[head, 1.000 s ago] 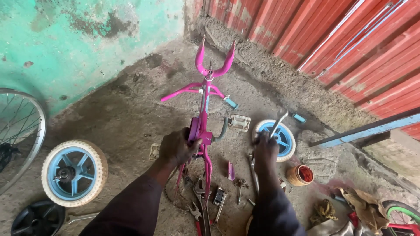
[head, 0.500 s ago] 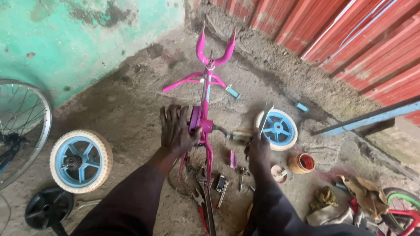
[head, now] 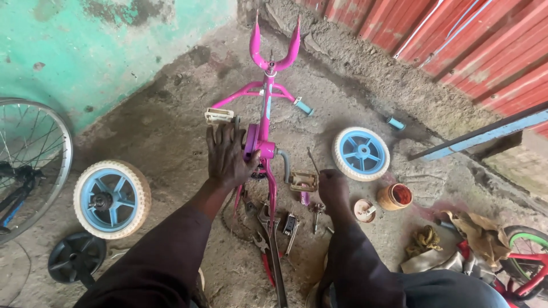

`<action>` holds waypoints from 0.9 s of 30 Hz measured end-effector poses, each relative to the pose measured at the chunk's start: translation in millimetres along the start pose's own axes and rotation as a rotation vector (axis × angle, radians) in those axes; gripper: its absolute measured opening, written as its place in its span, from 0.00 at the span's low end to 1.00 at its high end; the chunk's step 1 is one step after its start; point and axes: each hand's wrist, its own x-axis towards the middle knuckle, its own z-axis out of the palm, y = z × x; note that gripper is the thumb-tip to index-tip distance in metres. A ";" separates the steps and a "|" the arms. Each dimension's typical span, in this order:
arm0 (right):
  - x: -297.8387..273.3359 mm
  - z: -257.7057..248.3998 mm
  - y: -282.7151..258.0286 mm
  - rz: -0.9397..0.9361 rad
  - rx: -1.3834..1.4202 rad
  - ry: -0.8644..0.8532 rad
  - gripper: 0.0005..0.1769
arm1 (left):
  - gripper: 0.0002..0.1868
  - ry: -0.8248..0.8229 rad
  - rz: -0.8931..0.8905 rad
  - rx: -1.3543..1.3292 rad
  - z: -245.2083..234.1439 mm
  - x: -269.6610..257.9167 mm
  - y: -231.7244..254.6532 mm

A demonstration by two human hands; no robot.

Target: Securing the seat post and adjusting drivetrain components on a pink bicycle frame using an adjustable wrench and pliers.

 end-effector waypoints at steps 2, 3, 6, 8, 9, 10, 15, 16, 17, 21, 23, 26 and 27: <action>7.3 -2.1 10.3 -0.028 -0.111 0.003 0.19 | 0.33 0.005 0.044 -0.052 0.8 2.3 1.9; 0.0 -14.3 3.5 -0.027 -0.110 0.004 0.19 | 0.33 0.006 0.046 -0.053 7.1 1.9 -1.5; -33.7 -50.5 -21.9 -0.056 -0.215 0.019 0.19 | 0.35 0.019 0.047 -0.055 25.0 -4.4 -12.3; -62.5 -77.8 -50.4 -0.137 -0.279 0.007 0.17 | 0.40 -0.035 -0.078 -0.186 40.0 -7.6 -19.3; -71.2 -86.5 -64.4 -0.139 -0.278 0.012 0.17 | 0.40 -0.030 -0.076 -0.188 27.0 -1.5 -13.2; -81.8 -95.4 -76.3 -0.150 -0.253 0.007 0.15 | 0.34 -0.154 -0.260 -0.441 13.0 0.1 -5.6; -97.5 -115.0 -105.1 -0.203 -0.172 0.016 0.12 | 0.32 -0.269 -0.698 -0.739 26.4 10.0 4.9; -102.0 -116.1 -107.7 -0.220 -0.193 0.013 0.11 | 0.31 -0.182 -0.791 -0.795 40.5 15.1 -0.6; -106.5 -117.4 -110.3 -0.236 -0.214 0.010 0.10 | 0.31 -0.093 -0.883 -0.849 54.6 20.3 -6.1; -106.9 -109.3 -109.1 -0.272 -0.234 0.074 0.10 | 0.34 -0.166 -1.316 -1.024 60.4 60.8 -18.4; -106.1 -106.0 -107.8 -0.276 -0.241 0.122 0.10 | 0.49 -0.168 -1.474 -1.274 40.8 77.4 -7.3; -107.8 -97.7 -106.7 -0.302 -0.208 0.118 0.09 | 0.52 -0.097 -1.570 -1.176 51.6 82.0 -3.2; -109.9 -97.8 -110.7 -0.301 -0.210 0.118 0.09 | 0.52 -0.099 -1.572 -1.177 53.6 83.6 1.7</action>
